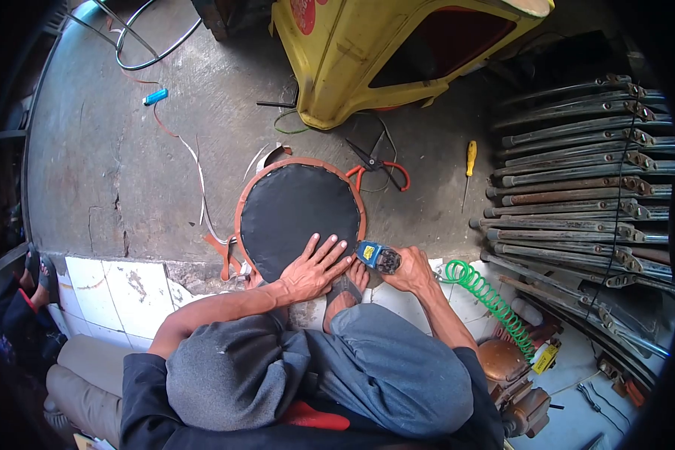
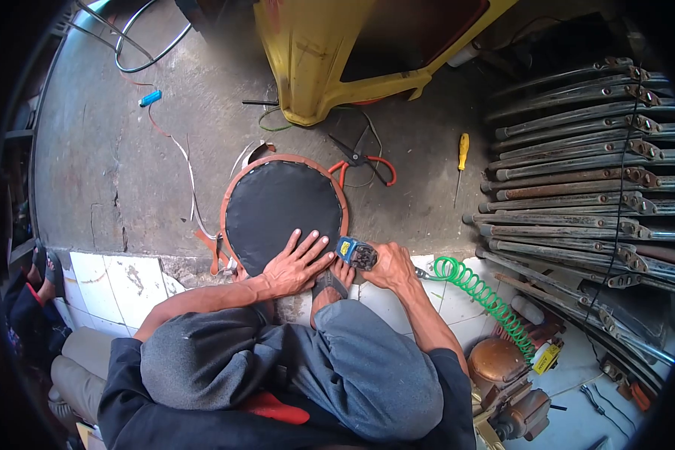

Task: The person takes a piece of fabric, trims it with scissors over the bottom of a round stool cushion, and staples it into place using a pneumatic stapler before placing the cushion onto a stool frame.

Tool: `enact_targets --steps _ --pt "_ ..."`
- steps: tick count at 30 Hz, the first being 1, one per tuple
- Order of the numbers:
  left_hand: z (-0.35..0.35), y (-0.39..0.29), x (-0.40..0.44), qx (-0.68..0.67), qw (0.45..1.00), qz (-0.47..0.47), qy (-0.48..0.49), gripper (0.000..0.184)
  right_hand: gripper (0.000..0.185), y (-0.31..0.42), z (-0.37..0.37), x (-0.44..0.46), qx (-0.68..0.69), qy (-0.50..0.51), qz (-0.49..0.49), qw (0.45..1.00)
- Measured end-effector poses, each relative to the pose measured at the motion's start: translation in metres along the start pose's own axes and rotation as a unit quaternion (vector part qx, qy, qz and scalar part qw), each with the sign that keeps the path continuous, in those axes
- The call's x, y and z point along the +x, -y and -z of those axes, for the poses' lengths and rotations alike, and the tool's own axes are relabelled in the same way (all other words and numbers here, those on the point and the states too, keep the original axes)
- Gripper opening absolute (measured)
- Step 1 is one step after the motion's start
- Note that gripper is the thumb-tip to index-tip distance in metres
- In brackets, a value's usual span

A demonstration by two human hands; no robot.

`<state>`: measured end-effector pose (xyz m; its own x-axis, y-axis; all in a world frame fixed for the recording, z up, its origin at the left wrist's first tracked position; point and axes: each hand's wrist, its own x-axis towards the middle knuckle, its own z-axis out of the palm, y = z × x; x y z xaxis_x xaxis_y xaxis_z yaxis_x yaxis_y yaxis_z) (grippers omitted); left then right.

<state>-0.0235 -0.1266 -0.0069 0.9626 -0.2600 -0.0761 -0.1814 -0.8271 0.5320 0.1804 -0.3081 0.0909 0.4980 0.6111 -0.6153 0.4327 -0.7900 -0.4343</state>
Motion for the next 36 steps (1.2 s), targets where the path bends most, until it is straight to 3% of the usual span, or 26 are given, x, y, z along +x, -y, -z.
enact_targets --steps 14,20,24,25,26,28,29,36 --pt "0.003 -0.001 0.001 -0.005 1.000 0.002 -0.002 0.075 0.037 0.004 -0.027 -0.027 0.070 -0.040 -0.020 0.997" --pt "0.012 -0.002 0.002 -0.017 0.999 0.005 0.037 0.071 0.043 0.024 -0.027 -0.029 0.025 -0.030 -0.044 0.998" --pt "0.011 0.007 -0.003 -0.048 0.999 -0.006 0.010 0.071 0.050 0.027 -0.031 -0.033 0.042 -0.063 -0.078 0.994" --pt "0.020 0.009 -0.011 -0.002 0.998 -0.027 0.052 0.072 0.051 0.026 -0.033 -0.038 0.054 -0.069 -0.087 0.992" --pt "0.026 0.012 -0.018 0.044 0.994 -0.046 0.094 0.072 0.051 0.020 -0.038 -0.042 0.052 -0.065 -0.089 0.993" --pt "0.019 0.016 -0.022 0.047 0.995 -0.053 0.076 0.073 0.048 0.010 -0.048 -0.044 0.148 -0.093 -0.070 0.982" --pt "0.019 0.015 -0.020 0.039 0.996 -0.047 0.072 0.072 0.039 0.017 -0.045 -0.044 0.148 -0.077 -0.088 0.982" --pt "0.015 0.004 -0.017 0.036 0.996 -0.031 0.081 0.065 0.038 0.019 -0.054 -0.053 0.100 -0.068 -0.083 0.989"
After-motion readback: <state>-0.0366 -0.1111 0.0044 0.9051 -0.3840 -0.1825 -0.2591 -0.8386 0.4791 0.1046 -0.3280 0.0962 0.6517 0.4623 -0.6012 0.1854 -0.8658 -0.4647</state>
